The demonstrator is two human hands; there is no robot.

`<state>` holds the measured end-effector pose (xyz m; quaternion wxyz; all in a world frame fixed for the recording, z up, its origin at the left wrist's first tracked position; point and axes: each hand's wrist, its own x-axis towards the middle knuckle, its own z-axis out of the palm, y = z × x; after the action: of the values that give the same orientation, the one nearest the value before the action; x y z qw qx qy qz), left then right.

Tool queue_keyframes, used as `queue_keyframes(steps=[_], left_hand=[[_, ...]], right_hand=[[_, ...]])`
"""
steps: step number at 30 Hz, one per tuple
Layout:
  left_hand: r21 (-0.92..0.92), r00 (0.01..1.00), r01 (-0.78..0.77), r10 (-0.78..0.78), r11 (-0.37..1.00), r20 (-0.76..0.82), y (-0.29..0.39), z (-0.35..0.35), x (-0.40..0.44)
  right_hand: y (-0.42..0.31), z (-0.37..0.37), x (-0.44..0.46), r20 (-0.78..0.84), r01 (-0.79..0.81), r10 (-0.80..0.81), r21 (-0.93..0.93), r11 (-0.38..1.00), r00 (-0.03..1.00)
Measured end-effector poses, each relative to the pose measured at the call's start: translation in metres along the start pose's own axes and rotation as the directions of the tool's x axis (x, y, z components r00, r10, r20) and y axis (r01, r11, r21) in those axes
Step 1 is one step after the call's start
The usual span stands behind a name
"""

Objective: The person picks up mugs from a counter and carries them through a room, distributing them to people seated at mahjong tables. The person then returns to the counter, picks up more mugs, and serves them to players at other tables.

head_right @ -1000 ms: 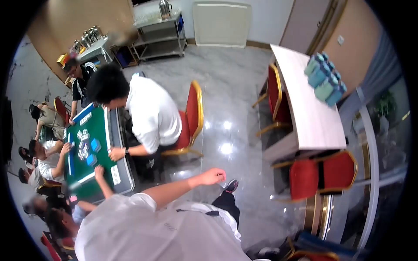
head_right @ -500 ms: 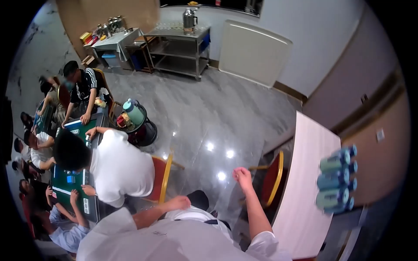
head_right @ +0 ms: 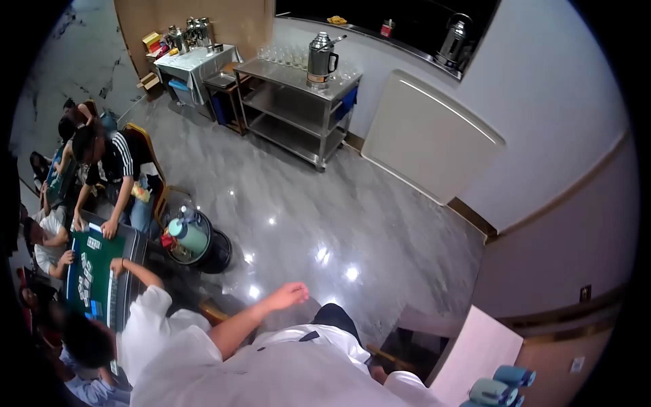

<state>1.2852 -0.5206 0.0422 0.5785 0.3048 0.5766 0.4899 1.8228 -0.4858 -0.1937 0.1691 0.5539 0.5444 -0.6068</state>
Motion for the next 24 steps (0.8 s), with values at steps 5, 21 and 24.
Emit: queue_keyframes(steps=[5,21,24], left_hand=[[-0.036,0.943,0.048,-0.057,0.998,-0.327,0.0,-0.134,0.126],[-0.512,0.347,0.183,-0.542,0.839,-0.765,0.048,-0.492,0.204],[-0.29,0.519,0.221,-0.364,0.931,-0.774,0.106,-0.595,0.286]], right_hand=[[-0.187,-0.068,0.087,0.068,-0.106,0.121,-0.194,0.975,0.99],[-1.146,-0.006,0.462,-0.056,0.612,-0.61,0.124,0.781,0.79],[-1.228,0.021,0.46,-0.21,0.623,-0.589,0.178,0.762,0.78]])
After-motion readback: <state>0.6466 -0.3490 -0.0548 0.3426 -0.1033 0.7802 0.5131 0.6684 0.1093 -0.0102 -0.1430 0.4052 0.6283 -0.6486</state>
